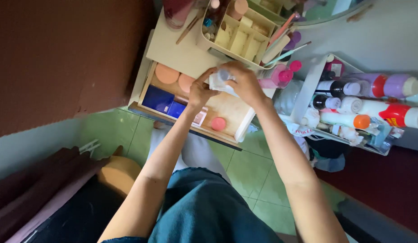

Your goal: Cleaning makeup palettes and containers with a tissue and organizing them in a drawer.

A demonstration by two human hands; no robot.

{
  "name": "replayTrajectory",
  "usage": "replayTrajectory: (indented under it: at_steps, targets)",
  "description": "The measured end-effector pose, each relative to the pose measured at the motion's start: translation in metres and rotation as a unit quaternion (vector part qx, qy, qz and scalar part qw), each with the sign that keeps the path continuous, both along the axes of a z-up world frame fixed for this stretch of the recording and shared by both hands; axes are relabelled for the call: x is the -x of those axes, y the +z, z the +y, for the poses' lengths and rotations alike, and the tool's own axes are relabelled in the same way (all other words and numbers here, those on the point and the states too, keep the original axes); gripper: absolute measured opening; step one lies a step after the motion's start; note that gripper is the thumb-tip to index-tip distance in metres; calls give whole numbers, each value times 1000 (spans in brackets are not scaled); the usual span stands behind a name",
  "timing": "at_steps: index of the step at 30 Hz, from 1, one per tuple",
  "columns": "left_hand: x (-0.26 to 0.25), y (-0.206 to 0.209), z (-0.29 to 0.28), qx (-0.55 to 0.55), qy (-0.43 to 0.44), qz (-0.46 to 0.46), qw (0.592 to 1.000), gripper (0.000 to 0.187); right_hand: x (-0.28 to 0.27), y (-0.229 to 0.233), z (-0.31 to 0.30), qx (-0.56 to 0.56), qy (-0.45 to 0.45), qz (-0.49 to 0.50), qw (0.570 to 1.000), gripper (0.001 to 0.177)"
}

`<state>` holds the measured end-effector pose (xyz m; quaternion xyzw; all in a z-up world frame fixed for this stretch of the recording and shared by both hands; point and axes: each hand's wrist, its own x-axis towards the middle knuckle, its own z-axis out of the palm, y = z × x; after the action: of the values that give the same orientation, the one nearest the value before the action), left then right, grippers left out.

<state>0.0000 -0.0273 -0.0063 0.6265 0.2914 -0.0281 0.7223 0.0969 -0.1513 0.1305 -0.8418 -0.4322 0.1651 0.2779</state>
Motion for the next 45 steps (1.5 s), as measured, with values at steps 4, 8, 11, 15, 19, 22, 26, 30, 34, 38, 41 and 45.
replayTrajectory:
  at_steps: [4,8,11,15,19,22,26,30,34,38,41,45]
  targets:
    - [4,-12,-3,-12,-31,8,999,86,-2,-24,-27,-89,-43,-41,994,49]
    - [5,-16,-6,-14,-36,-13,999,87,2,-44,-34,-78,-32,-100,991,53]
    - [5,22,0,12,-16,-11,1000,92,3,-54,-34,-48,-13,-141,989,51]
    - [8,24,-8,4,4,-4,1000,91,1,-53,-33,-33,12,-129,991,43]
    - [3,12,-10,-34,14,13,999,82,2,-55,-29,-16,32,-117,993,35]
    - [0,8,-9,-49,15,23,998,79,-1,-62,-27,-7,50,-111,993,33]
    - [3,6,-8,-62,13,36,997,77,-7,-67,-27,27,94,-146,984,26]
    - [0,-3,-12,-57,29,46,997,75,-2,-51,-12,-7,80,-74,994,22]
    - [-4,-6,-11,-81,8,78,994,74,-10,-64,-4,42,121,-183,975,18]
    - [-4,-10,-13,-71,12,104,992,72,-16,-99,-3,117,130,-231,957,20]
    - [-5,1,-8,-73,9,99,992,72,-22,-118,-4,120,130,-209,962,22]
    - [0,23,-5,-78,5,79,994,76,-12,-71,-13,81,108,-182,974,32]
